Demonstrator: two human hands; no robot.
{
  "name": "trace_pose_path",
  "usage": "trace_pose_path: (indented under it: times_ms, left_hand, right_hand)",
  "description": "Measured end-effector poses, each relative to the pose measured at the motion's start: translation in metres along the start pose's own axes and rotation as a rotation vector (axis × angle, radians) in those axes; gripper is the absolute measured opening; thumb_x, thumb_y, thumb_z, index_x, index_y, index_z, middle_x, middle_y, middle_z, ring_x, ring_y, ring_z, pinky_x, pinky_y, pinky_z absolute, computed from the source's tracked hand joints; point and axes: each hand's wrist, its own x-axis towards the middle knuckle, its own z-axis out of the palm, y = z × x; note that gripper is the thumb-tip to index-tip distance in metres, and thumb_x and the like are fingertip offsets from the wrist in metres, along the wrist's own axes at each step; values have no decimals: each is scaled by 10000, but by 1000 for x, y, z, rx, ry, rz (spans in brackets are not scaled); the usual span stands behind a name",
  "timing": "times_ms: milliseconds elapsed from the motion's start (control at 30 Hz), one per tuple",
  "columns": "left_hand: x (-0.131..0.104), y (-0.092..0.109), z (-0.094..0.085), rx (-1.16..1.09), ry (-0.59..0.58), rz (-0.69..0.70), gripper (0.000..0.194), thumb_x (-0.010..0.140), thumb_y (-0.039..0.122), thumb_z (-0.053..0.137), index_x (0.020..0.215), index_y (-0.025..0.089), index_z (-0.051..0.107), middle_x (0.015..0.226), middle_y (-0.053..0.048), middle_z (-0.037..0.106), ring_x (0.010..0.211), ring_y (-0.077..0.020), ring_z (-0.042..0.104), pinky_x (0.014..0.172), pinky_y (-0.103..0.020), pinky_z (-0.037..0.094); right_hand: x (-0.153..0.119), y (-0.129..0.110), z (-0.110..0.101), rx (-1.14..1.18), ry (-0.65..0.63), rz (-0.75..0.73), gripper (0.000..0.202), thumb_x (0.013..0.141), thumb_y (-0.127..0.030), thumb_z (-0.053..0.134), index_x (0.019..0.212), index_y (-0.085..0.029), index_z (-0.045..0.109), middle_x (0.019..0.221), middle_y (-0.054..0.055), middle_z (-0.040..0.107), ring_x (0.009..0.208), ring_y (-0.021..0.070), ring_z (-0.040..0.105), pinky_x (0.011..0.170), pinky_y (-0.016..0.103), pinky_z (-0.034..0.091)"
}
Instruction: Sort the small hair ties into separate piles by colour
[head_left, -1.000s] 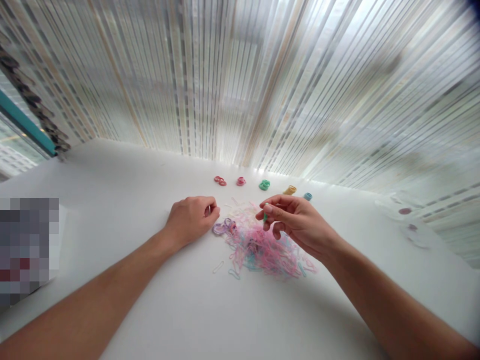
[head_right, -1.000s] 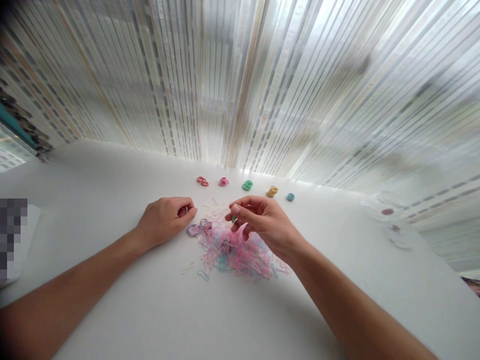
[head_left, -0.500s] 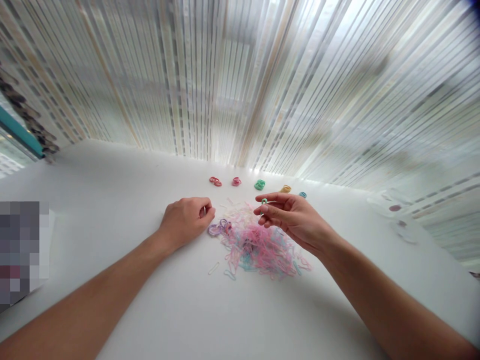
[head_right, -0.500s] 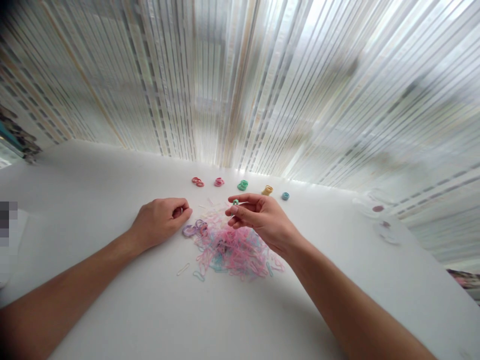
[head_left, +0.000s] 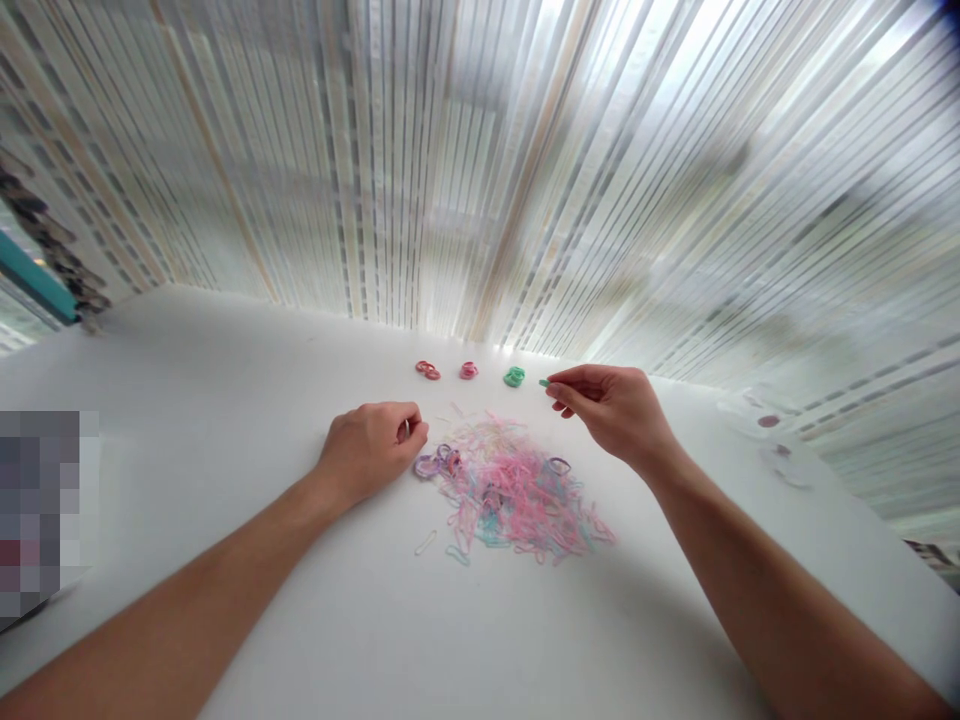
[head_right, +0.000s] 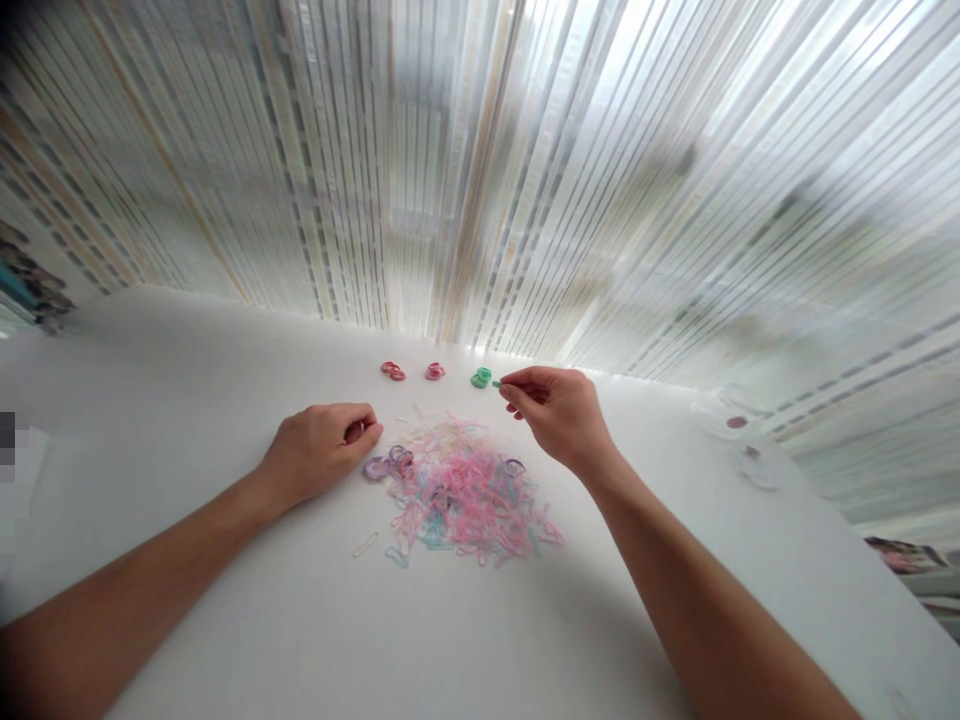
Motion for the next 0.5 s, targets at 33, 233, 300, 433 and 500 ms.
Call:
trace_pose_path:
  times_ms: [33, 233, 300, 433, 500]
  left_hand:
    - [0, 0, 0, 0, 1, 1, 282, 894, 426, 453, 765, 251, 632, 752, 7, 700, 704, -186, 597, 608, -304, 286]
    - [0, 0, -1, 17, -14, -6, 298, 897, 435, 443, 758, 245, 625, 740, -4, 693, 693, -186, 591, 602, -305, 279]
    - [0, 0, -1, 21, -12, -2, 294, 896, 431, 444, 762, 247, 630, 735, -4, 692, 690, -187, 590, 602, -304, 281]
    - [0, -1, 1, 32, -1, 3, 285, 896, 421, 453, 758, 249, 633, 719, -2, 688, 684, -187, 596, 600, -302, 292]
    - [0, -2, 1, 34, 2, 4, 282, 898, 417, 456, 754, 249, 631, 717, 2, 688, 684, -187, 600, 599, -303, 296]
  right_hand:
    - [3, 0, 0, -55, 20, -31, 280, 806, -390, 771, 943, -146, 791, 771, 84, 774, 672, 214, 731, 663, 366, 613]
    - [23, -7, 9, -317, 117, -224, 146, 830, -237, 708, 920, -192, 812, 812, 57, 796, 764, 236, 762, 785, 367, 600]
    - [29, -4, 16, -376, 126, -270, 132, 836, -208, 693, 898, -193, 809, 792, 50, 792, 739, 224, 753, 757, 341, 585]
    - [35, 13, 31, -520, 55, -318, 158, 861, -171, 647, 887, -198, 800, 804, 51, 787, 700, 202, 723, 733, 316, 544]
    - [36, 22, 37, -559, 18, -322, 161, 869, -175, 639, 888, -201, 797, 820, 52, 788, 701, 199, 714, 736, 311, 530]
